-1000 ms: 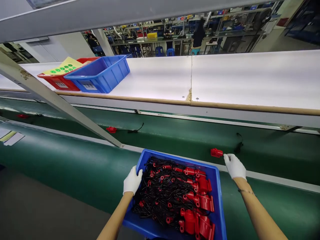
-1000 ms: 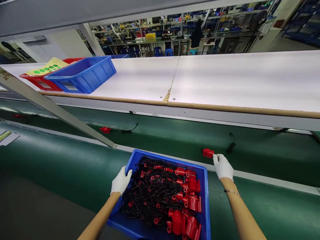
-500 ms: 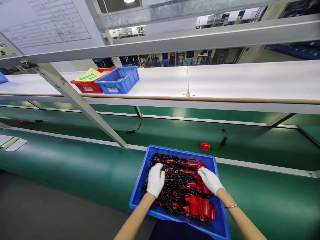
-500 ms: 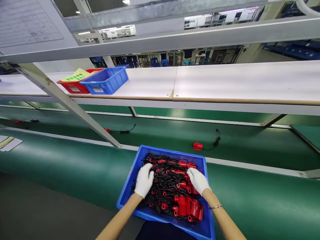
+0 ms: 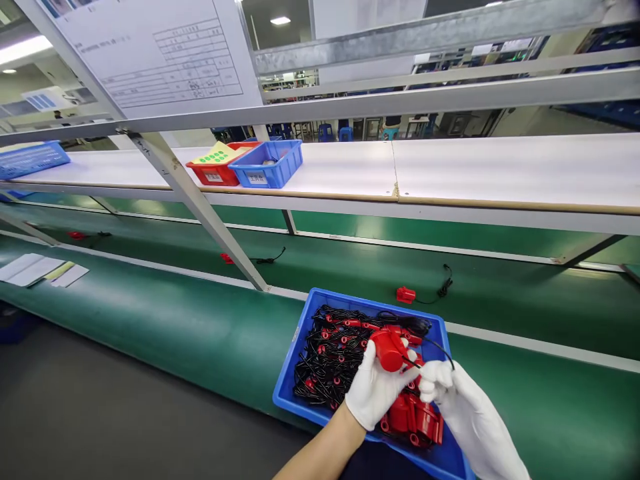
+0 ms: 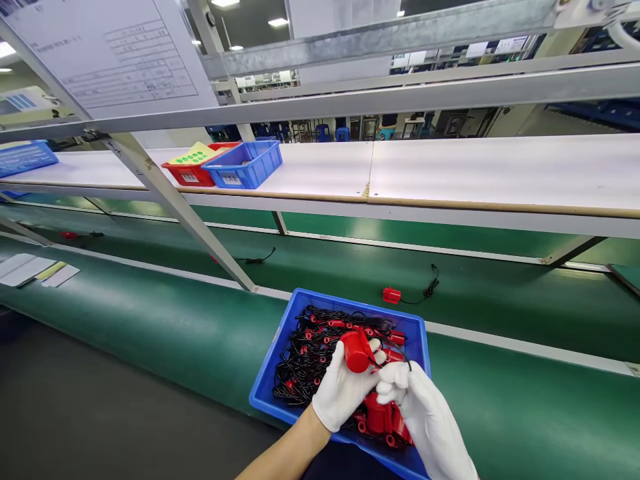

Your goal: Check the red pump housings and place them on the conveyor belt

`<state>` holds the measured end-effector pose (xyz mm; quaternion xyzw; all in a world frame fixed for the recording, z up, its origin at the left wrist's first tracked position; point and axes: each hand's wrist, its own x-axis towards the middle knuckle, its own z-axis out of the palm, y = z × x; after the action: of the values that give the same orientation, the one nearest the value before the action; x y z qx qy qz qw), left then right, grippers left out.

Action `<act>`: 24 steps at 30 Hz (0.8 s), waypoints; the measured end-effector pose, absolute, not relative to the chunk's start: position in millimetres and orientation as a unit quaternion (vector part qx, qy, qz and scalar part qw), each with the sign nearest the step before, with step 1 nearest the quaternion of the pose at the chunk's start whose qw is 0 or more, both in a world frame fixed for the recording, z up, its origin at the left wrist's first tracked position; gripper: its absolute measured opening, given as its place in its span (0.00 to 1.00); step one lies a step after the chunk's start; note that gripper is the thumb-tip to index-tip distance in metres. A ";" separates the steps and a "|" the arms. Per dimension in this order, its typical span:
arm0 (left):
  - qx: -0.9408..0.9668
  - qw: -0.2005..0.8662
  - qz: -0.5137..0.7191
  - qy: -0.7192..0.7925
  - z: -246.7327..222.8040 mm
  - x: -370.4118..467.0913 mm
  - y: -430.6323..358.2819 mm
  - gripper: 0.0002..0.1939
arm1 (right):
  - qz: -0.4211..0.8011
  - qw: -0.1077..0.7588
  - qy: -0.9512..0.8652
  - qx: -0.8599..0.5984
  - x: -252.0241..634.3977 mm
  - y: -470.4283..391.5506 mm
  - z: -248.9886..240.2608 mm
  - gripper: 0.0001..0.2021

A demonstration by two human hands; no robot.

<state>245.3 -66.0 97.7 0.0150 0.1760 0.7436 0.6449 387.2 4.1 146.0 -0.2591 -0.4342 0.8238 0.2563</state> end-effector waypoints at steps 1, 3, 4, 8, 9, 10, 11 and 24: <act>0.009 0.632 0.757 0.166 104.6 244.0 -68.9 0.31 | 0.843 0.278 -0.366 -0.280 387.4 -0.4 142.3 0.13; 0.017 0.611 0.775 0.157 114.1 240.9 -75.5 0.29 | 0.862 0.302 -0.258 -0.315 386.4 -5.6 134.7 0.11; 0.030 0.601 0.782 0.164 117.0 238.7 -79.2 0.28 | 0.865 0.306 -0.223 -0.329 385.7 -6.8 130.9 0.10; 0.098 0.584 0.774 0.224 123.0 223.5 -95.6 0.37 | 0.869 0.263 -0.197 -0.370 384.7 -5.9 113.5 0.09; 0.112 0.585 0.765 0.244 124.3 218.7 -99.4 0.41 | 0.870 0.242 -0.209 -0.375 385.0 -5.3 108.7 0.10; 0.125 0.586 0.756 0.264 125.8 214.0 -102.7 0.44 | 0.870 0.218 -0.227 -0.379 385.5 -4.9 104.1 0.11; 0.141 0.585 0.746 0.285 127.4 209.7 -105.2 0.45 | 0.870 0.195 -0.247 -0.379 386.0 -4.7 100.1 0.13; 0.169 0.635 0.714 0.239 127.1 230.5 -100.4 0.32 | 0.750 0.039 -0.562 -0.348 392.2 -6.9 123.0 0.27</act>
<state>230.5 -100.4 127.1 0.1694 0.2395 0.7144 0.6353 392.2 -6.9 123.0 -0.3479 -0.5616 0.7497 0.0388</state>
